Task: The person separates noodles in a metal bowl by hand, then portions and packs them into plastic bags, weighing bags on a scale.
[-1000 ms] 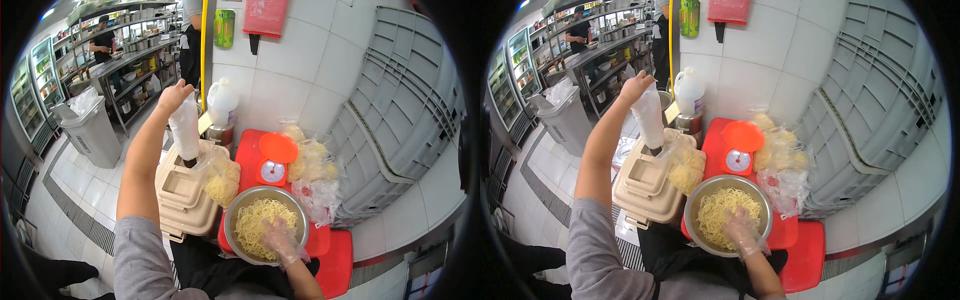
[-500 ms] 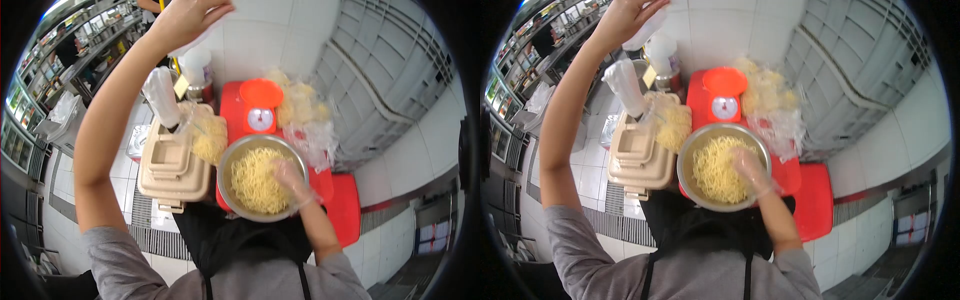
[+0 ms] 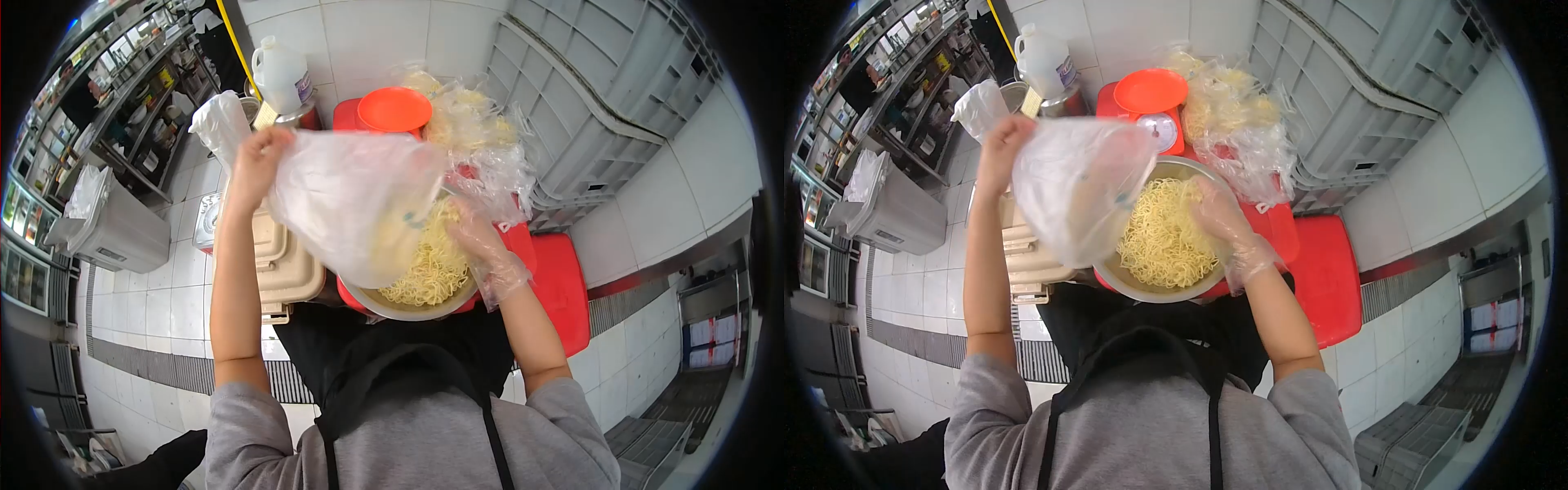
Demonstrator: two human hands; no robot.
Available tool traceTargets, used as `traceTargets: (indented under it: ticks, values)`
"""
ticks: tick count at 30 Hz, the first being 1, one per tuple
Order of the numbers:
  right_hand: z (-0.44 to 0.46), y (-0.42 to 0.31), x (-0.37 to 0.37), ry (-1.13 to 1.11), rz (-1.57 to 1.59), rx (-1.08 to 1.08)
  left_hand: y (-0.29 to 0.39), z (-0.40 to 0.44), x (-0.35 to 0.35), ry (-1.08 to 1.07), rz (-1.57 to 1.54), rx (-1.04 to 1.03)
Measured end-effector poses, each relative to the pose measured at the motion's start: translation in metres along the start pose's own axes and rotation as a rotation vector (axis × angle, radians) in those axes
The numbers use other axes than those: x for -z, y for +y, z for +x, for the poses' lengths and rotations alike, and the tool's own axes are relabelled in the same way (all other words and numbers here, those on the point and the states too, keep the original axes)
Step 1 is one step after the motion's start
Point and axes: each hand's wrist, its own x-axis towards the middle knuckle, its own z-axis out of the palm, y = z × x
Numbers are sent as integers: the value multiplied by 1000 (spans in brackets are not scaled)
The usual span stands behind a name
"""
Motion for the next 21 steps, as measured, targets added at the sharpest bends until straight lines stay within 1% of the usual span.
traceTargets:
  ticks: [1, 2, 3, 5, 6, 7, 8, 10, 11, 13, 15, 16, 17, 18, 19, 20, 21]
  values:
    - [-2, -10, 9, -153, 6, -119, -19, -5, -2, -125, 75, -11]
    - [-3, -14, 14, -308, 12, -237, -39, -8, -7, -154, 182, -9]
    - [-4, -7, 14, -290, -7, -173, -56, -12, -12, -184, 290, -6]
    - [-3, 10, 12, -249, -43, -44, -83, -17, -24, -251, 483, -128]
    - [-1, 3, 15, -234, -8, -77, -90, -17, -29, -285, 577, -193]
    - [0, -6, 21, -219, 26, -111, -97, -17, -34, -375, 677, -97]
    - [1, -11, 24, -204, 57, -146, -102, -18, -39, -362, 713, -94]
    - [0, -15, 21, -172, -119, 29, -112, -22, -48, -339, 783, -85]
    - [0, -17, 17, -157, -206, 118, -106, -23, -53, -282, 815, -156]
    - [-17, -30, -10, -169, -465, 21, -71, -29, -65, -163, 883, -298]
    - [-35, -30, -39, -180, -640, -62, -32, -58, -86, -266, 680, -174]
    - [-42, -21, -54, -186, -690, -91, -12, -81, -96, -349, 634, -165]
    - [-41, -5, -63, -202, -662, -95, 2, -105, -105, -428, 586, -158]
    - [-40, 10, -71, -219, -634, -99, 2, -126, -113, -455, 693, -184]
    - [-34, 34, -69, -248, -526, -81, -6, -142, -119, -483, 799, -208]
    - [-29, 49, -65, -278, -417, -66, -15, -150, -119, -495, 793, -163]
    - [-23, 45, -57, -280, -259, -161, -24, -155, -116, -506, 786, -120]
